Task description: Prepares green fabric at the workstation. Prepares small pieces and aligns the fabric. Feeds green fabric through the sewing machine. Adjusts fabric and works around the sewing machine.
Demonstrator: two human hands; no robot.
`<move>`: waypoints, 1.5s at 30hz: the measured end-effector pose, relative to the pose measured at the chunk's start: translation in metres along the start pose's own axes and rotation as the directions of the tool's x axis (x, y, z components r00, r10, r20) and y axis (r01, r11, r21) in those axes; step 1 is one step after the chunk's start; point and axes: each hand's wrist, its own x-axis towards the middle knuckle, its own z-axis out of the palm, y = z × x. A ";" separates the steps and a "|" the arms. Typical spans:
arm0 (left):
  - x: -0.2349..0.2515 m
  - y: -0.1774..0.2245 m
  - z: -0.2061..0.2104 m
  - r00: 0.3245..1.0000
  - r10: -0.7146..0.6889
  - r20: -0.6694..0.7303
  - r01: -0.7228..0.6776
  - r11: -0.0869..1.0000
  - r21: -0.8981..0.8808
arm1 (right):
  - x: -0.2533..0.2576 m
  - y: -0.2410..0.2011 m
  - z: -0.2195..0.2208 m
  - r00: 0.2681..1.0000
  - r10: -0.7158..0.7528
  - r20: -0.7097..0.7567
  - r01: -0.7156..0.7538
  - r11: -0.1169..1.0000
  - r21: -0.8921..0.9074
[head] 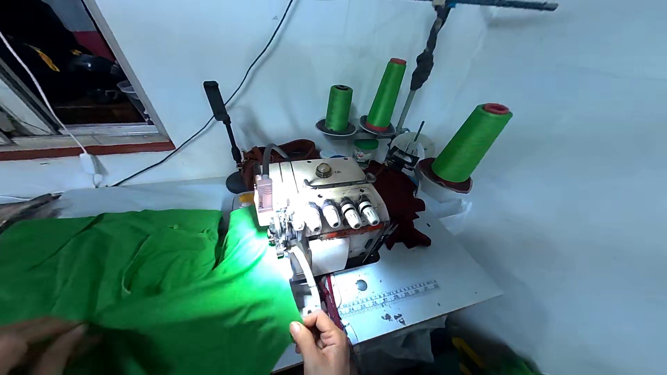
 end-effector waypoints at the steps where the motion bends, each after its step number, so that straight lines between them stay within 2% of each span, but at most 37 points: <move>1: 0.009 -0.004 0.005 1.000 0.017 -0.025 -0.016 0.999 0.045 | 0.005 -0.002 0.005 1.000 0.010 0.004 -0.010 1.000 0.018; 2: 0.018 -0.008 0.013 0.997 0.048 -0.054 -0.045 0.998 0.052 | 0.010 -0.002 0.010 1.000 0.004 0.004 -0.004 0.999 0.038; 4: 0.030 -0.006 0.036 0.988 0.133 -0.072 -0.137 0.989 -0.053 | 0.024 -0.002 0.021 1.000 -0.011 0.002 0.011 0.997 0.072; 6: 0.035 0.021 0.065 0.979 0.202 -0.010 -0.200 0.964 -0.177 | 0.039 -0.001 0.031 1.000 0.013 -0.027 -0.011 0.996 0.084; 9: 0.028 0.069 0.110 0.986 0.142 0.088 -0.122 0.971 -0.206 | 0.054 0.003 0.041 0.995 0.063 -0.076 -0.057 0.995 0.082; 13: 0.022 0.066 0.149 0.997 0.063 0.044 -0.051 0.974 -0.220 | 0.061 0.003 0.040 0.991 0.108 -0.085 -0.104 0.993 0.052; 21: 0.032 0.055 0.149 0.992 0.078 0.095 -0.054 0.972 -0.228 | 0.065 0.004 0.042 0.978 0.186 -0.097 -0.187 0.982 0.000; 27: 0.051 0.043 0.145 0.975 0.115 0.187 -0.064 0.963 -0.262 | 0.066 0.007 0.043 0.986 0.130 -0.108 -0.139 0.987 -0.075; 34: 0.068 0.035 0.146 0.968 0.150 0.200 -0.092 0.958 -0.271 | 0.066 0.006 0.041 0.985 0.148 -0.087 -0.159 0.978 -0.135; 39: 0.078 0.029 0.148 0.984 0.032 0.173 0.001 0.982 -0.191 | 0.057 0.009 0.037 0.991 0.124 -0.044 -0.126 0.991 -0.053; 42: 0.067 0.020 0.140 0.990 -0.064 0.125 0.089 0.975 -0.205 | 0.043 0.015 0.031 0.991 0.117 0.068 -0.118 0.993 0.009; 45: 0.044 0.023 0.125 0.971 -0.185 0.149 0.220 0.940 -0.261 | 0.029 0.017 0.026 0.976 0.119 0.182 -0.126 0.992 0.028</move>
